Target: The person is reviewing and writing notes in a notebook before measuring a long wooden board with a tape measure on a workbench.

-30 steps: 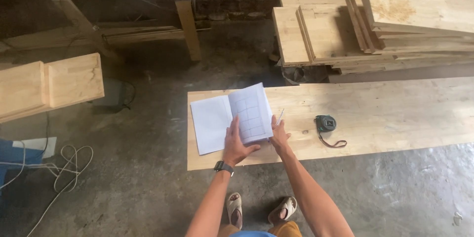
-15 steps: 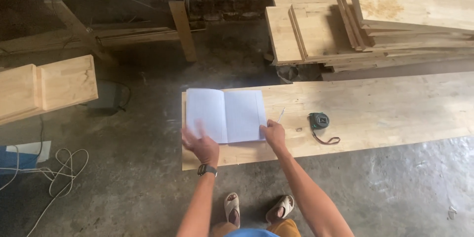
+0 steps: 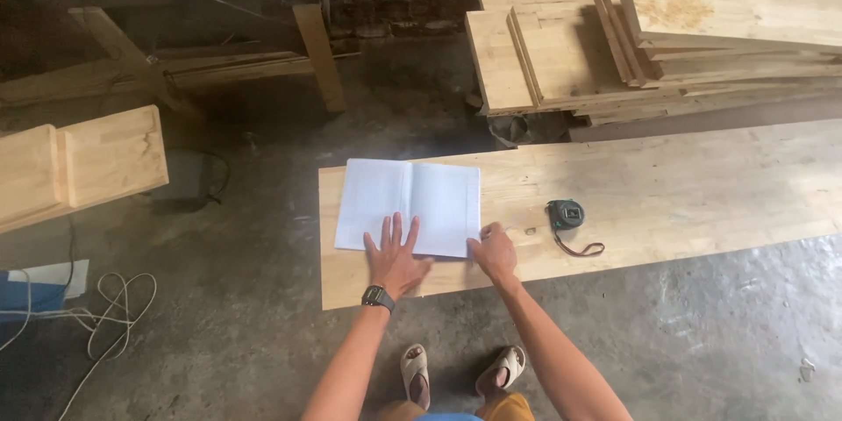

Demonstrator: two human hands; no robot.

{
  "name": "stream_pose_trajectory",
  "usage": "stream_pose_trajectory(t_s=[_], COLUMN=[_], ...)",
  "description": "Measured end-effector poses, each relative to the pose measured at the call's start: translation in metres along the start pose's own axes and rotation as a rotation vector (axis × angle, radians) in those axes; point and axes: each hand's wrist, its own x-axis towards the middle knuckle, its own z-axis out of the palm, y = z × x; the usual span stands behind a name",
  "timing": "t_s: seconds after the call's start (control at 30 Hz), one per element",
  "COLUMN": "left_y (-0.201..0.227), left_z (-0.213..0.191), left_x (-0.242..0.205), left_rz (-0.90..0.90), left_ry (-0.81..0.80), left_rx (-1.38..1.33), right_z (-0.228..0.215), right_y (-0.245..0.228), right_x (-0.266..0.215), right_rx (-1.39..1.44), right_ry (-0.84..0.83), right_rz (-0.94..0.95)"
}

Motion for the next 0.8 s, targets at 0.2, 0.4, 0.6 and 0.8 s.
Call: stream_pose_trajectory(t_s=[0.2,0.4,0.6,0.8], left_y=[-0.03,-0.031,-0.037,-0.025], left_z=[0.001,0.017,0.015,0.045], left_x=[0.061,0.088,0.094,0.099], left_rz=[0.103,0.35,0.319,0.092], left_ry=[0.049,0.302,0.17,0.515], left_rx=[0.171,0.249,-0.022,-0.076], right_z=[-0.075,-0.068,-0.031,0.012], right_y=[-0.052,-0.062,-0.051,-0.026], right_x=[-0.038,-0.008,0.105,0.08], right_rx=[0.248,0.397,-0.272,-0.385], right_ry=[-0.024,0.068,0.09,0.232], right_rz=[-0.234,-0.382,-0.438,-0.25])
